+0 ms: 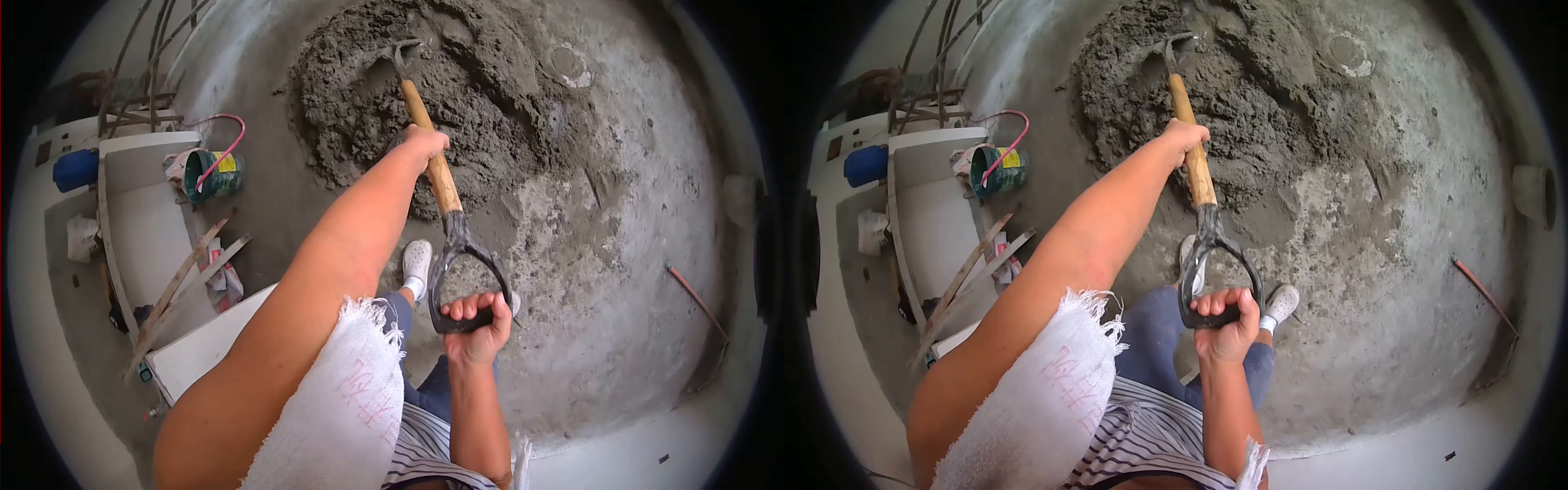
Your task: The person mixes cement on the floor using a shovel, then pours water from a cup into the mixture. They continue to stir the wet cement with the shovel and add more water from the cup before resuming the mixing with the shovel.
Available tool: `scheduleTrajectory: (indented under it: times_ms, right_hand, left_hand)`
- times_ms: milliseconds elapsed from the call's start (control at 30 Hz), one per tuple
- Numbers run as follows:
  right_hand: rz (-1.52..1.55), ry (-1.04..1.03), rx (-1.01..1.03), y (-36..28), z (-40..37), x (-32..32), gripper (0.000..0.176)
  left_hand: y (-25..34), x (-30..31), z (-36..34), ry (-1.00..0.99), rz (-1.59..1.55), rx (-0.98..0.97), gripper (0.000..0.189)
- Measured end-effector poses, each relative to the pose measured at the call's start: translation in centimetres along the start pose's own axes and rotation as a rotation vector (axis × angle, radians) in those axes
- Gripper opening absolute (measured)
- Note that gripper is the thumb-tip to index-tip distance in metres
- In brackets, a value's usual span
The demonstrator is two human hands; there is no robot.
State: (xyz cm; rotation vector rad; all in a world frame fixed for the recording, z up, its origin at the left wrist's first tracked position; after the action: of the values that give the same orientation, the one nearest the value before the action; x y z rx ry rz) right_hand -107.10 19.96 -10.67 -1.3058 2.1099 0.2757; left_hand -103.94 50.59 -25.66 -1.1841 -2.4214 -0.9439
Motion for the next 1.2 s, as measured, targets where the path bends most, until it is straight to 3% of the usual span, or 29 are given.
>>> scheduleTrajectory:
  times_ms: [133, 467, 567, 667, 733, 833, 967, 1100, 1167, 1200]
  right_hand:
    - [-0.034, 0.042, -0.002, -3.3, -3.4, 4.4, 0.029]
    - [-0.058, 0.224, -0.035, -10.1, -12.8, 19.6, 0.030]
    - [-0.091, 0.258, -0.028, -12.0, -15.7, 23.6, 0.030]
    - [-0.173, 0.269, 0.007, -13.8, -18.4, 26.6, 0.030]
    - [-0.270, 0.278, 0.057, -14.8, -19.4, 28.0, 0.030]
    - [-0.325, 0.268, 0.142, -15.3, -19.5, 29.0, 0.030]
    - [-0.399, 0.253, 0.171, -14.3, -19.6, 28.7, 0.032]
    - [-0.271, 0.131, 0.102, -10.2, -16.3, 24.4, 0.032]
    - [-0.261, -0.011, 0.034, -7.4, -12.6, 18.8, 0.031]
    - [-0.248, -0.081, -0.004, -6.1, -10.6, 16.5, 0.029]
  left_hand:
    - [-4.4, -4.4, -2.7, -0.018, -0.139, 0.050, 0.045]
    - [-13.6, -11.7, -15.1, 0.130, 0.052, -0.088, 0.056]
    - [-16.7, -13.9, -18.3, 0.114, -0.003, -0.078, 0.056]
    - [-18.8, -15.8, -22.6, -0.024, -0.028, 0.003, 0.062]
    - [-19.8, -16.5, -24.9, -0.055, -0.361, 0.029, 0.047]
    - [-21.3, -17.0, -25.4, -0.071, -0.421, 0.178, 0.043]
    - [-21.0, -15.4, -26.4, -0.087, -0.527, 0.186, 0.044]
    - [-18.1, -9.6, -21.9, -0.019, -0.537, 0.036, 0.047]
    - [-14.4, -5.0, -18.8, 0.078, -0.317, -0.041, 0.055]
    - [-13.0, -2.8, -17.0, 0.259, -0.017, -0.188, 0.065]
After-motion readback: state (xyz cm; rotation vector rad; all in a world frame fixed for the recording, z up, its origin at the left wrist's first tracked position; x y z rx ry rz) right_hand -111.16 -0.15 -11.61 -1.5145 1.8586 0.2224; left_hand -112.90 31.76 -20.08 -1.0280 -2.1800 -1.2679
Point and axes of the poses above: each hand's wrist, its own z-axis towards the middle knuckle, its own x-axis out of the back of the hand, y = z × x, the point moved 8 cm from there along z, towards the middle knuckle
